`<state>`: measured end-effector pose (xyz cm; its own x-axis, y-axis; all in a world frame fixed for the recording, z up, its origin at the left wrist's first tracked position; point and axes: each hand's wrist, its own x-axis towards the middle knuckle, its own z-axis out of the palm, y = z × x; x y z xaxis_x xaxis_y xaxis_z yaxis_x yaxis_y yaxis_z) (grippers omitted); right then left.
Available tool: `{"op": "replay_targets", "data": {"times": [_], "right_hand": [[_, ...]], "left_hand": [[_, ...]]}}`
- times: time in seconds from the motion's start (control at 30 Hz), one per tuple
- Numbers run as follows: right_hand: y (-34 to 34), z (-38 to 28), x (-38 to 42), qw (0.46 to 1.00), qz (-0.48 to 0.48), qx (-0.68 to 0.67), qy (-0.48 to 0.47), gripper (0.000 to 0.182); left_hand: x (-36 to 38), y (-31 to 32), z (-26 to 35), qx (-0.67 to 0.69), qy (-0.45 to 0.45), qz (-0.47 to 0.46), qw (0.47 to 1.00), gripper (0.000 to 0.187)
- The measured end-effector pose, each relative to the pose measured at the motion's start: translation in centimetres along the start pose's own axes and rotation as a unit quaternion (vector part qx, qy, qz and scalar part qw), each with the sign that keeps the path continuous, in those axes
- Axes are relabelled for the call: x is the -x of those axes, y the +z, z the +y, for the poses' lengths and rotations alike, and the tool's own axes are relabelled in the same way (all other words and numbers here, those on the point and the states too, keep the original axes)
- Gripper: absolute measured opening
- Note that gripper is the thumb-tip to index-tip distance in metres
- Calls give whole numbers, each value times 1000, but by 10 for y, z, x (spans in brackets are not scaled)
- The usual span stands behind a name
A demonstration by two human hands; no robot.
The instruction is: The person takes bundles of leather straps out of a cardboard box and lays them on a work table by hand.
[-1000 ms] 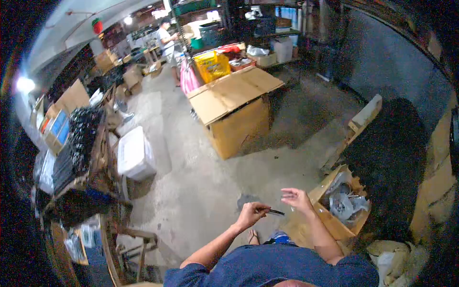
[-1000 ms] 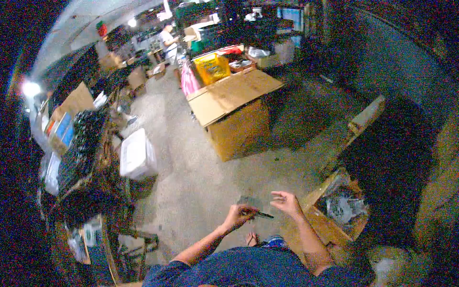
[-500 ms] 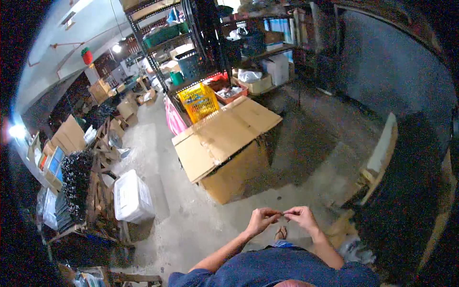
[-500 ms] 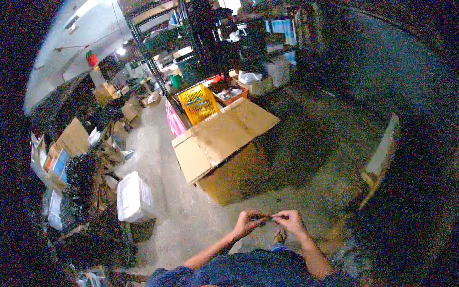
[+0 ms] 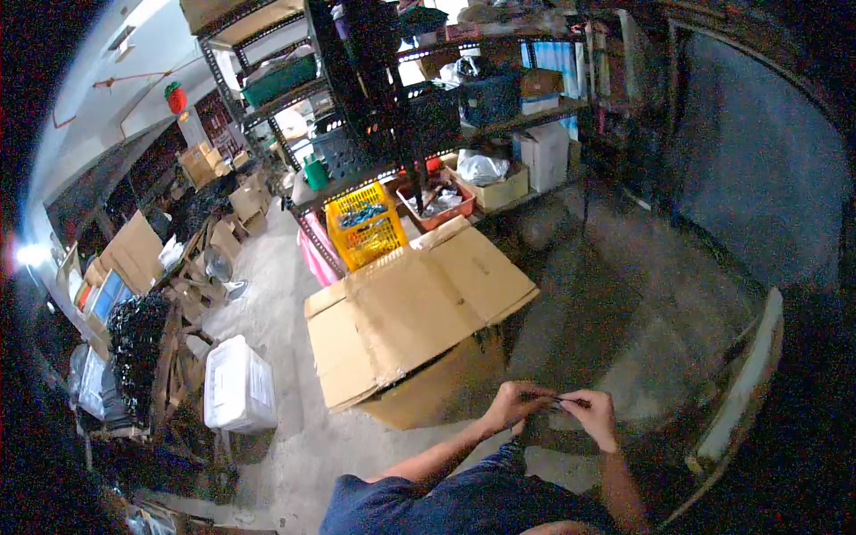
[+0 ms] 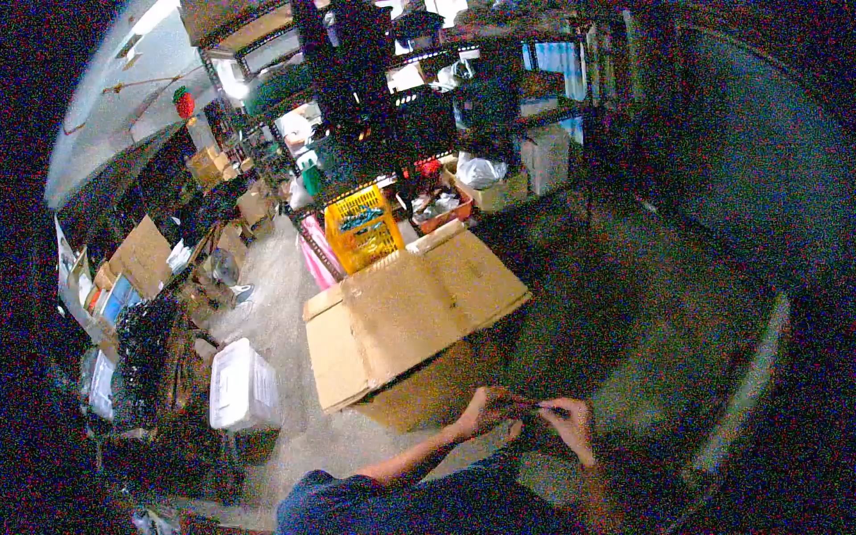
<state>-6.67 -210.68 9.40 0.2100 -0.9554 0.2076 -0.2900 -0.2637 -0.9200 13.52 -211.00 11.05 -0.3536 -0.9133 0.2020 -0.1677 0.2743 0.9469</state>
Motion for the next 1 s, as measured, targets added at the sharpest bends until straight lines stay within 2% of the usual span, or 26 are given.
{"op": "replay_targets", "data": {"times": [0.03,0.1,0.13,0.17,0.23,0.3,0.4,0.47,0.6,0.67,0.7,0.77,0.8,0.87,0.9,0.97,1.0], "right_hand": [[-8,0,-16,1000,1,2,-4,12],[-28,2,-51,995,20,-57,81,13],[-36,20,-71,998,27,-41,42,15],[-48,27,-94,998,35,-34,32,15],[-66,29,-129,996,41,-79,14,16],[-84,49,-169,997,61,-47,13,17],[-99,50,-219,993,90,-58,42,16],[-102,73,-244,985,153,-79,20,14],[-113,97,-315,986,88,-129,52,12],[-119,127,-352,987,39,-147,44,12],[-123,126,-372,988,24,-150,41,12],[-135,109,-414,991,-27,-117,61,12],[-139,114,-433,990,-44,-117,57,12],[-144,130,-477,998,-44,-46,2,10],[-145,131,-495,997,-51,-52,-6,10],[-146,145,-521,993,-77,-7,-93,8],[-158,142,-539,991,-89,-4,-95,8]], "left_hand": [[-23,-2,-3,0,4,1,1000,20],[-74,-5,-3,-60,36,-31,997,19],[-99,-6,-15,-53,108,-28,992,18],[-128,-7,-19,-52,122,-29,991,18],[-170,-9,-18,-6,91,-35,995,17],[-219,-17,-25,-6,130,-44,990,17],[-284,-22,-40,-8,89,-74,993,17],[-314,-30,-40,-35,119,-76,989,17],[-366,-52,-63,-26,101,-62,993,18],[-390,-55,-82,-40,142,25,989,19],[-402,-60,-80,-45,138,39,989,19],[-424,-72,-65,-18,-59,24,998,20],[-436,-72,-67,-18,-62,41,997,20],[-464,-76,-80,-9,-52,110,993,20],[-477,-80,-83,-16,-51,120,991,20],[-491,-81,-100,-73,-17,155,985,22],[-505,-85,-93,-69,-20,167,983,22]]}}
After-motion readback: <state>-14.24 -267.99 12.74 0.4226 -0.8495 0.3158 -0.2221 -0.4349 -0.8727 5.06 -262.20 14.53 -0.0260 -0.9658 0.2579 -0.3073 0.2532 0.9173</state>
